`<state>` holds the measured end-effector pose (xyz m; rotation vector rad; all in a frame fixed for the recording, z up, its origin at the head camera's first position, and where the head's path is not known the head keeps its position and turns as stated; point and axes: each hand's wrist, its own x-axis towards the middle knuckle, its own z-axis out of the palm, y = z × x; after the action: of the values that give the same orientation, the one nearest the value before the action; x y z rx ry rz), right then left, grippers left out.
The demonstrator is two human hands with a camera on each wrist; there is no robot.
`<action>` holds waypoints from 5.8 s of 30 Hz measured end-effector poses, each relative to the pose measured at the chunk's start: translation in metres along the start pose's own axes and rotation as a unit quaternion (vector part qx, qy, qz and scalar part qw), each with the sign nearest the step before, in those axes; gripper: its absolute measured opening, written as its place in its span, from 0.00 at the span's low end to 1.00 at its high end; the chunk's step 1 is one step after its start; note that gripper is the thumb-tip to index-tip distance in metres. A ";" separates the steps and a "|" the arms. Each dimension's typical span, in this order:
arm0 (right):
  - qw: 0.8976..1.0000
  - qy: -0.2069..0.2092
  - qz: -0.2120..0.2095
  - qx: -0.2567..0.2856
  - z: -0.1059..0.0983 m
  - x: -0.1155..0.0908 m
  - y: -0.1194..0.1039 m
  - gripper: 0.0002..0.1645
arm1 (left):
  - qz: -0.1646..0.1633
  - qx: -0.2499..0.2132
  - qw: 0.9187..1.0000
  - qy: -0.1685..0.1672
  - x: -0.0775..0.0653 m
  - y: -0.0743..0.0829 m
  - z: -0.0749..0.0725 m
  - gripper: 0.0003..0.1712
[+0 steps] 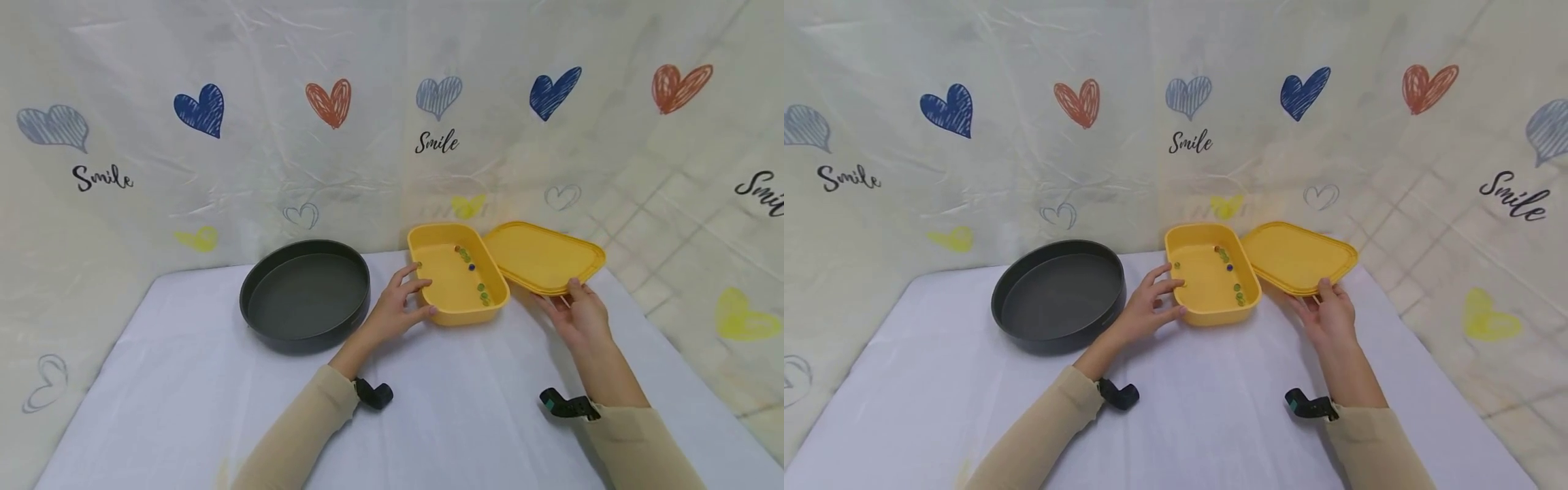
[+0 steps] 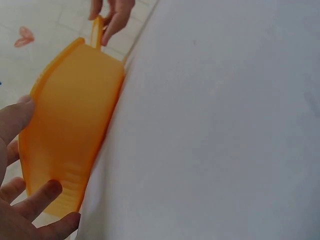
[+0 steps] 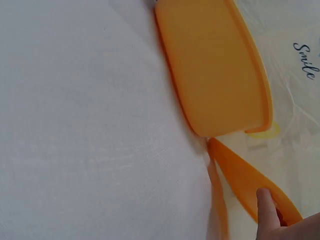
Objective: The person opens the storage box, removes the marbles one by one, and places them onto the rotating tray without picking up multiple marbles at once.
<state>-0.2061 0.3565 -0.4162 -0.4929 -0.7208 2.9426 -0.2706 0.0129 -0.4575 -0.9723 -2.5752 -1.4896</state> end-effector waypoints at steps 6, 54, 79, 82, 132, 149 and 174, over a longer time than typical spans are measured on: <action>0.993 0.036 0.065 0.097 0.001 0.002 0.001 0.35 | 0.004 0.003 1.000 0.003 0.000 -0.001 -0.001 0.34; 0.988 0.014 0.151 0.020 0.040 -0.047 0.028 0.30 | -0.021 0.036 0.999 -0.029 -0.007 0.000 -0.007 0.35; 0.614 -0.214 -0.109 -0.752 0.116 0.029 0.111 0.24 | 0.118 0.208 0.971 -0.019 -0.109 0.033 -0.106 0.34; 0.554 -0.203 -0.124 -0.798 0.125 0.033 0.118 0.22 | 0.126 0.220 0.967 0.013 -0.124 0.023 -0.124 0.34; 0.381 -0.194 -0.057 -0.902 0.111 0.047 0.148 0.14 | 0.031 0.329 0.943 -0.041 -0.158 -0.010 -0.195 0.13; 0.472 -0.200 -0.129 -0.849 0.113 0.047 0.140 0.10 | 0.038 0.334 0.942 -0.027 -0.160 -0.011 -0.191 0.13; 0.791 -0.272 -0.050 -0.546 0.132 0.029 0.151 0.21 | 0.022 0.337 0.941 -0.034 -0.166 -0.013 -0.191 0.12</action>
<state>-0.2755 0.1695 -0.3839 0.4152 -2.3991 2.2162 -0.1978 -0.2260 -0.4142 -0.9639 -2.7543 -0.4753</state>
